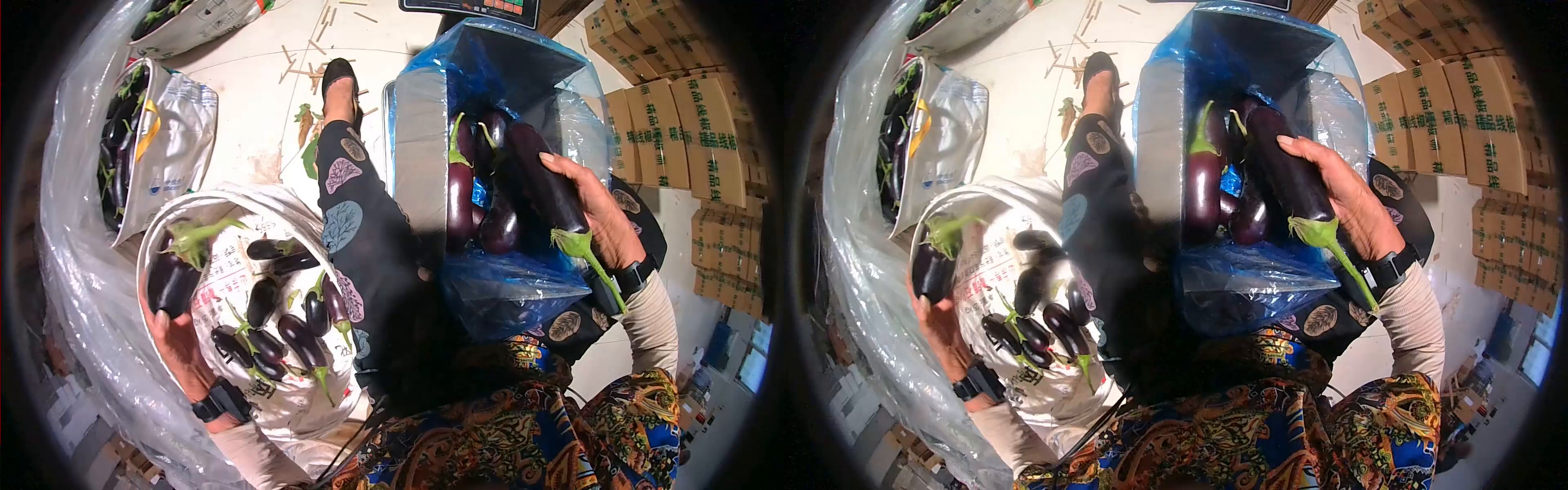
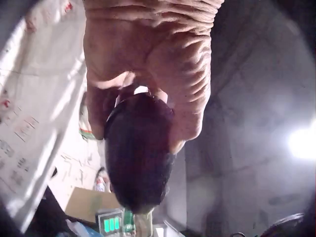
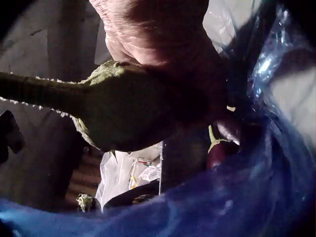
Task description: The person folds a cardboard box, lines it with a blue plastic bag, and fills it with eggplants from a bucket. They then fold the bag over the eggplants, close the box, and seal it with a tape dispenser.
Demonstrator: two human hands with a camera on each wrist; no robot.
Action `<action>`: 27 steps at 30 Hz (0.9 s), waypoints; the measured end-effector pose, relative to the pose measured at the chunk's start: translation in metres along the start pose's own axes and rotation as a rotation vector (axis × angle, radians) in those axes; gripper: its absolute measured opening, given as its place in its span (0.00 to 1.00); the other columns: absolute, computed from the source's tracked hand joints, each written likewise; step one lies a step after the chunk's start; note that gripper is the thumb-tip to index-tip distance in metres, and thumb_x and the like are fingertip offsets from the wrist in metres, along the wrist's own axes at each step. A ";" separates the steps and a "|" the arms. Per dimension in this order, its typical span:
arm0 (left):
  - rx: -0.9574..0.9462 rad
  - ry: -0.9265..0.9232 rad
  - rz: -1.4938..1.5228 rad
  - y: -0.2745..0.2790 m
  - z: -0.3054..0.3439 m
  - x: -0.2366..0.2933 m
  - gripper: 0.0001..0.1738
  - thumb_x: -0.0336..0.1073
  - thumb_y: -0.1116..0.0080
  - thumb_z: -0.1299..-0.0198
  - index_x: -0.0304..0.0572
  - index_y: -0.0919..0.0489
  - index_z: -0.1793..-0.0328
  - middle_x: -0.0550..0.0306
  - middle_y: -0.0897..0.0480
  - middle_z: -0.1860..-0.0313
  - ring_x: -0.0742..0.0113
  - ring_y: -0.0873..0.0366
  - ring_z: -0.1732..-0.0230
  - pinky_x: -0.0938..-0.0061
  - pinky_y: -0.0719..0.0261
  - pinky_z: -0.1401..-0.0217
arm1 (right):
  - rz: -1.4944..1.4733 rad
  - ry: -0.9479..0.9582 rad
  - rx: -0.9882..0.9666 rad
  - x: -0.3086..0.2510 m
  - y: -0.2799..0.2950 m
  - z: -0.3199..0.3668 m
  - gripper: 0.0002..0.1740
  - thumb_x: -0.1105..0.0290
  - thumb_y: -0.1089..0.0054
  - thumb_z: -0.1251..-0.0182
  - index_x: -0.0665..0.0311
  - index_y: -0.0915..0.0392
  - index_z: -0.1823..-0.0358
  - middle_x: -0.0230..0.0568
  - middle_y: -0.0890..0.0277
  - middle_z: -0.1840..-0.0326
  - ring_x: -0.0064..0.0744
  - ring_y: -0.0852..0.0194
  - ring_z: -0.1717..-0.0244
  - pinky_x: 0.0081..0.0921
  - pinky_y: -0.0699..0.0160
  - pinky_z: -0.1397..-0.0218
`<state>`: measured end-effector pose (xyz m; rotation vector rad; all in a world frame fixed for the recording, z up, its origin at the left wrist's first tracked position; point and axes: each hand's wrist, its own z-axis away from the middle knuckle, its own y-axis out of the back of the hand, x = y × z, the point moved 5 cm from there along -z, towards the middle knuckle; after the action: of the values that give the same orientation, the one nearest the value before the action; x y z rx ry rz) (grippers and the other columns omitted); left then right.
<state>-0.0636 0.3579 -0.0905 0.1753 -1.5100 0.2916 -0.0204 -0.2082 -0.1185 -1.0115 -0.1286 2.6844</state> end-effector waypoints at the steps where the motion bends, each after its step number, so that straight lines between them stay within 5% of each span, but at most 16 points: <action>1: -0.091 -0.035 -0.022 -0.025 -0.009 0.021 0.52 0.49 0.30 0.54 0.34 0.43 0.25 0.42 0.32 0.34 0.51 0.28 0.35 0.60 0.26 0.33 | -0.014 -0.005 0.013 -0.002 -0.001 0.005 0.20 0.58 0.39 0.35 0.63 0.23 0.48 0.38 0.18 0.61 0.23 0.19 0.70 0.17 0.19 0.70; 5: -0.515 -0.139 -0.221 -0.143 -0.047 0.066 0.51 0.53 0.34 0.55 0.33 0.39 0.27 0.43 0.30 0.35 0.52 0.30 0.34 0.60 0.33 0.30 | -0.026 0.034 0.012 -0.010 -0.002 0.016 0.18 0.57 0.38 0.35 0.63 0.22 0.52 0.37 0.19 0.63 0.22 0.20 0.72 0.18 0.21 0.71; 9: -0.891 -0.042 -0.316 -0.310 -0.042 0.083 0.40 0.48 0.33 0.59 0.35 0.25 0.38 0.50 0.19 0.48 0.62 0.22 0.46 0.70 0.28 0.39 | 0.013 0.039 -0.059 0.001 0.016 0.008 0.18 0.57 0.38 0.36 0.63 0.23 0.53 0.35 0.20 0.62 0.22 0.21 0.67 0.19 0.21 0.67; 13: -1.417 -0.036 -0.545 -0.411 -0.056 0.039 0.36 0.35 0.31 0.55 0.37 0.26 0.35 0.51 0.20 0.45 0.64 0.23 0.45 0.71 0.27 0.38 | 0.150 0.087 0.053 0.001 0.011 0.016 0.29 0.56 0.39 0.38 0.70 0.30 0.43 0.42 0.23 0.53 0.26 0.21 0.60 0.22 0.20 0.58; 15: -1.535 -0.095 -0.605 -0.445 -0.054 0.012 0.34 0.32 0.32 0.53 0.40 0.25 0.35 0.54 0.19 0.45 0.64 0.23 0.44 0.73 0.27 0.39 | 0.211 0.070 0.080 0.007 0.015 0.008 0.31 0.56 0.40 0.37 0.72 0.32 0.41 0.44 0.24 0.53 0.28 0.21 0.59 0.23 0.20 0.56; 17: -1.612 -0.164 -0.711 -0.468 -0.057 -0.023 0.35 0.29 0.32 0.56 0.41 0.25 0.36 0.53 0.20 0.45 0.61 0.24 0.43 0.71 0.28 0.37 | 0.198 0.116 -0.092 0.012 0.017 -0.002 0.33 0.56 0.42 0.35 0.72 0.37 0.36 0.46 0.25 0.50 0.30 0.22 0.56 0.25 0.21 0.54; 19: -1.610 -0.058 -0.737 -0.479 -0.054 -0.052 0.34 0.28 0.36 0.55 0.40 0.25 0.36 0.52 0.20 0.45 0.61 0.25 0.41 0.70 0.29 0.35 | 0.179 0.113 -0.254 0.014 0.016 -0.004 0.38 0.55 0.43 0.34 0.72 0.43 0.30 0.47 0.27 0.44 0.32 0.24 0.49 0.24 0.22 0.48; 21: -1.480 0.004 -0.541 -0.491 -0.063 -0.081 0.32 0.28 0.40 0.53 0.40 0.26 0.36 0.51 0.20 0.45 0.61 0.25 0.41 0.71 0.30 0.34 | 0.241 0.231 -0.165 0.019 0.018 -0.001 0.33 0.54 0.46 0.33 0.70 0.38 0.35 0.45 0.25 0.51 0.32 0.24 0.54 0.25 0.24 0.50; 23: -1.264 -0.117 -0.787 -0.491 -0.067 -0.101 0.32 0.39 0.40 0.46 0.39 0.28 0.33 0.45 0.21 0.42 0.54 0.25 0.38 0.68 0.30 0.34 | 0.445 0.347 -0.013 0.022 0.025 -0.003 0.31 0.54 0.46 0.34 0.71 0.36 0.39 0.48 0.24 0.57 0.36 0.22 0.59 0.29 0.24 0.53; 27: -0.932 -0.114 -1.179 -0.485 -0.038 -0.126 0.42 0.55 0.33 0.48 0.35 0.34 0.35 0.32 0.25 0.43 0.39 0.27 0.38 0.56 0.28 0.36 | 0.427 0.391 -0.140 0.028 0.025 -0.003 0.31 0.50 0.46 0.34 0.70 0.34 0.42 0.53 0.26 0.55 0.41 0.23 0.54 0.31 0.27 0.47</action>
<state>0.1115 -0.1032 -0.1858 0.2949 -1.2743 -1.3485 -0.0438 -0.2247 -0.1428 -1.7593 -0.0231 2.7973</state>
